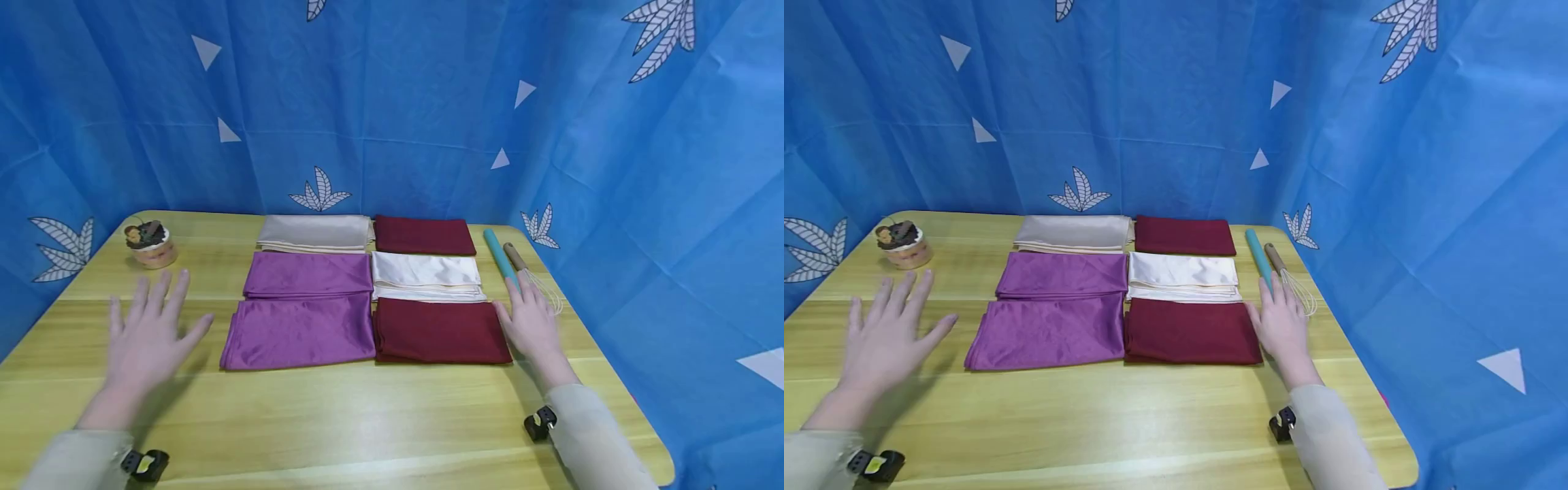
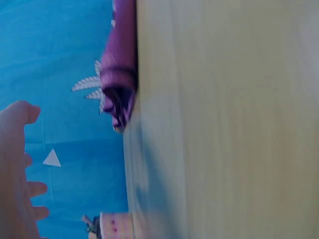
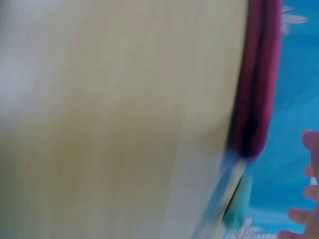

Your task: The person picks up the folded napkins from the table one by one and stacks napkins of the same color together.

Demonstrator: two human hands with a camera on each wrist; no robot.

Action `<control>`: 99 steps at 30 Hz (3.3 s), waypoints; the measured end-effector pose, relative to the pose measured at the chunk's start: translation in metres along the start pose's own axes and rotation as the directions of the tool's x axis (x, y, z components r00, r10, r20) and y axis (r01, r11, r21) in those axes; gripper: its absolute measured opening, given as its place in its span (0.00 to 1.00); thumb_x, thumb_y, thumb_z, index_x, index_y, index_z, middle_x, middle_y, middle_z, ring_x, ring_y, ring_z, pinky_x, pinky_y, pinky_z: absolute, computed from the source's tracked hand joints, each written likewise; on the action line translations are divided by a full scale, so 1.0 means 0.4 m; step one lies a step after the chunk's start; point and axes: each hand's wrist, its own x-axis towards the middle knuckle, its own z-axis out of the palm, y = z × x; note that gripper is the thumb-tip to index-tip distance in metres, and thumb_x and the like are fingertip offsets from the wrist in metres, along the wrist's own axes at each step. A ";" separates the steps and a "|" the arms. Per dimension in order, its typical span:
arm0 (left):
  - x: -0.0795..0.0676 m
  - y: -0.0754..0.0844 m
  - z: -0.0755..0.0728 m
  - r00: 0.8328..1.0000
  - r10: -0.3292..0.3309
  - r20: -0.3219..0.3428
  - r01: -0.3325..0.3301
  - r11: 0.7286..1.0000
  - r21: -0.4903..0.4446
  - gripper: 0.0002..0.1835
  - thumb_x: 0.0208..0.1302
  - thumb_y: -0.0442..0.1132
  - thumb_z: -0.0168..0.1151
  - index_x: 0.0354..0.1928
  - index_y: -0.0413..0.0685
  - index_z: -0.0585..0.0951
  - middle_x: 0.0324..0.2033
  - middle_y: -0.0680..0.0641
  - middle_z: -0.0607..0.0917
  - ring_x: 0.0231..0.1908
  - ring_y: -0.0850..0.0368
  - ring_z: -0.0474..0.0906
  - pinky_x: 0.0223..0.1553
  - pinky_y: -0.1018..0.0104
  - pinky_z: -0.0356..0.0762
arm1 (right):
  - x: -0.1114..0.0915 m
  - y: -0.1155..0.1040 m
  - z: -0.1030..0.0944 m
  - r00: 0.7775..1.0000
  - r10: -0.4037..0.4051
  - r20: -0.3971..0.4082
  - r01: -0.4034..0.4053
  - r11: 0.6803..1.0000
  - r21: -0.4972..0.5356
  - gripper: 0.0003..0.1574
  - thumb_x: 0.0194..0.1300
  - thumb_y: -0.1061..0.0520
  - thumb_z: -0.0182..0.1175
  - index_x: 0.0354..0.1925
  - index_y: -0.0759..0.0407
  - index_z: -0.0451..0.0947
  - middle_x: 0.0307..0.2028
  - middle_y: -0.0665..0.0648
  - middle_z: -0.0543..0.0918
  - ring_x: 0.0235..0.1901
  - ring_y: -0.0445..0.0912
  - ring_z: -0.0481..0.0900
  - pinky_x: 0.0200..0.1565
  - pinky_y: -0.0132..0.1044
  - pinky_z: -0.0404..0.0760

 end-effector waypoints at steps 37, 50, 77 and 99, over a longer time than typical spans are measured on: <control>0.019 0.140 0.132 0.972 -0.206 0.110 0.231 0.791 -0.566 0.31 0.72 0.52 0.47 0.65 0.33 0.65 0.56 0.25 0.71 0.59 0.29 0.60 0.61 0.36 0.49 | 0.054 -0.497 0.175 0.966 -0.258 0.017 0.191 0.757 0.625 0.25 0.67 0.57 0.57 0.60 0.66 0.72 0.47 0.62 0.79 0.43 0.51 0.77 0.51 0.45 0.72; 0.017 0.127 0.150 0.987 -0.139 0.085 0.162 0.790 -0.591 0.25 0.72 0.49 0.50 0.59 0.34 0.73 0.59 0.29 0.71 0.60 0.30 0.63 0.60 0.39 0.58 | 0.049 -0.498 0.202 0.928 -0.372 0.033 0.311 0.817 0.486 0.36 0.60 0.50 0.66 0.63 0.59 0.70 0.52 0.61 0.78 0.53 0.56 0.70 0.56 0.46 0.67; 0.012 0.131 0.166 0.991 -0.065 0.117 0.129 0.702 -0.701 0.20 0.63 0.30 0.59 0.58 0.43 0.76 0.61 0.34 0.71 0.62 0.40 0.62 0.57 0.53 0.63 | 0.035 -0.496 0.206 0.904 -0.417 -0.092 0.349 0.596 0.723 0.13 0.63 0.61 0.62 0.47 0.54 0.84 0.43 0.50 0.84 0.47 0.41 0.78 0.50 0.35 0.75; 0.021 0.149 0.164 0.898 -0.437 -0.050 0.192 0.492 -0.849 0.12 0.58 0.30 0.66 0.44 0.36 0.84 0.38 0.63 0.83 0.45 0.69 0.74 0.43 0.81 0.69 | 0.023 -0.518 0.139 0.965 -0.248 -0.082 0.187 0.438 0.879 0.16 0.64 0.62 0.61 0.51 0.63 0.81 0.37 0.59 0.81 0.31 0.42 0.71 0.35 0.31 0.72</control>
